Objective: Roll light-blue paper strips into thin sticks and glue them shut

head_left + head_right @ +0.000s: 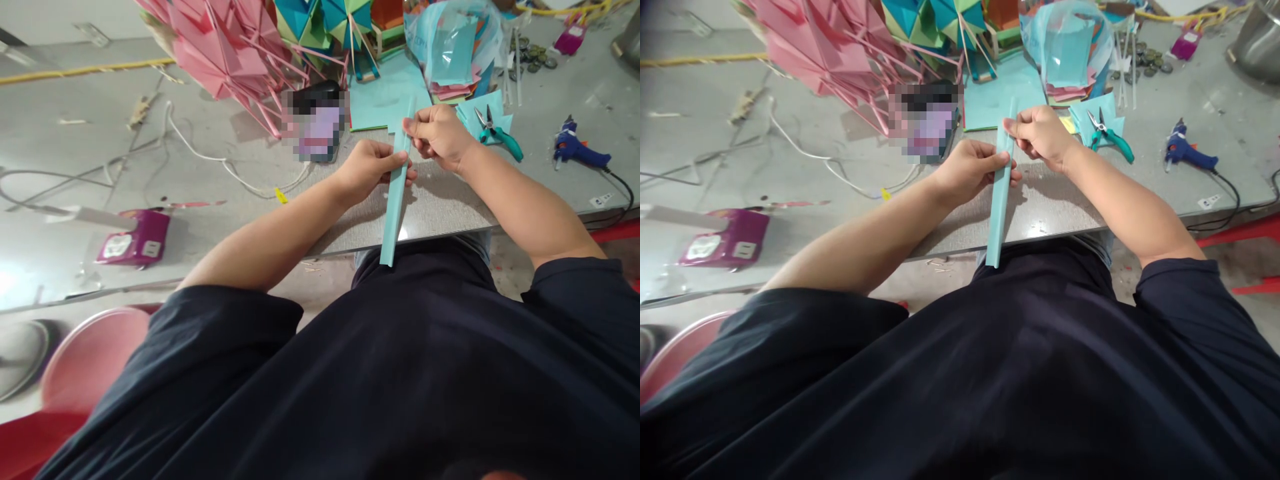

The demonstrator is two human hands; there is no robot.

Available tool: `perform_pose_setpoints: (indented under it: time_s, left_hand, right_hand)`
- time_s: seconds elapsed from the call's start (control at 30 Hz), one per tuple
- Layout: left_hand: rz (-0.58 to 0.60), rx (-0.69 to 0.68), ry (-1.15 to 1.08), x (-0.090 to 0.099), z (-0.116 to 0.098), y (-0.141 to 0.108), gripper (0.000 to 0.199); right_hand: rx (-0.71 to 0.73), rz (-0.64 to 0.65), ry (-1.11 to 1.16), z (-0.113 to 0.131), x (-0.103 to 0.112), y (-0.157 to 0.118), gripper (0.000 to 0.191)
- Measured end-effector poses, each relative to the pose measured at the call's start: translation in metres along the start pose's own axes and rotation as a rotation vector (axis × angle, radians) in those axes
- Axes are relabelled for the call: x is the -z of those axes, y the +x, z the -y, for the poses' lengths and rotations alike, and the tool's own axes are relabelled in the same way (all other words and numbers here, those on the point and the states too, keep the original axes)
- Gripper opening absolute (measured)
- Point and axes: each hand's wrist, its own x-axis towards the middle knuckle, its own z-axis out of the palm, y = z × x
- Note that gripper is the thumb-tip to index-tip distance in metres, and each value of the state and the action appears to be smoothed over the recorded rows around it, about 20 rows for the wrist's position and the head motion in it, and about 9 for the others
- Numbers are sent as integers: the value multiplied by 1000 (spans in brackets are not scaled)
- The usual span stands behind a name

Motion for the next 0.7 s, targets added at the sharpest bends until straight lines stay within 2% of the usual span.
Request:
perform_pose_setpoints:
  time_s: [0.17,0.37,0.7]
  left_hand:
    - [-24,-33,52,1,2,0,21]
    - [-116,-86,137,-3,1,0,30]
    - [14,-38,158,9,-7,5,12]
  right_hand:
    - [-51,-7,58,8,-3,-6,64]
    - [-30,59,-70,0,-5,-7,57]
    - [14,41,-118,0,-3,-6,57]
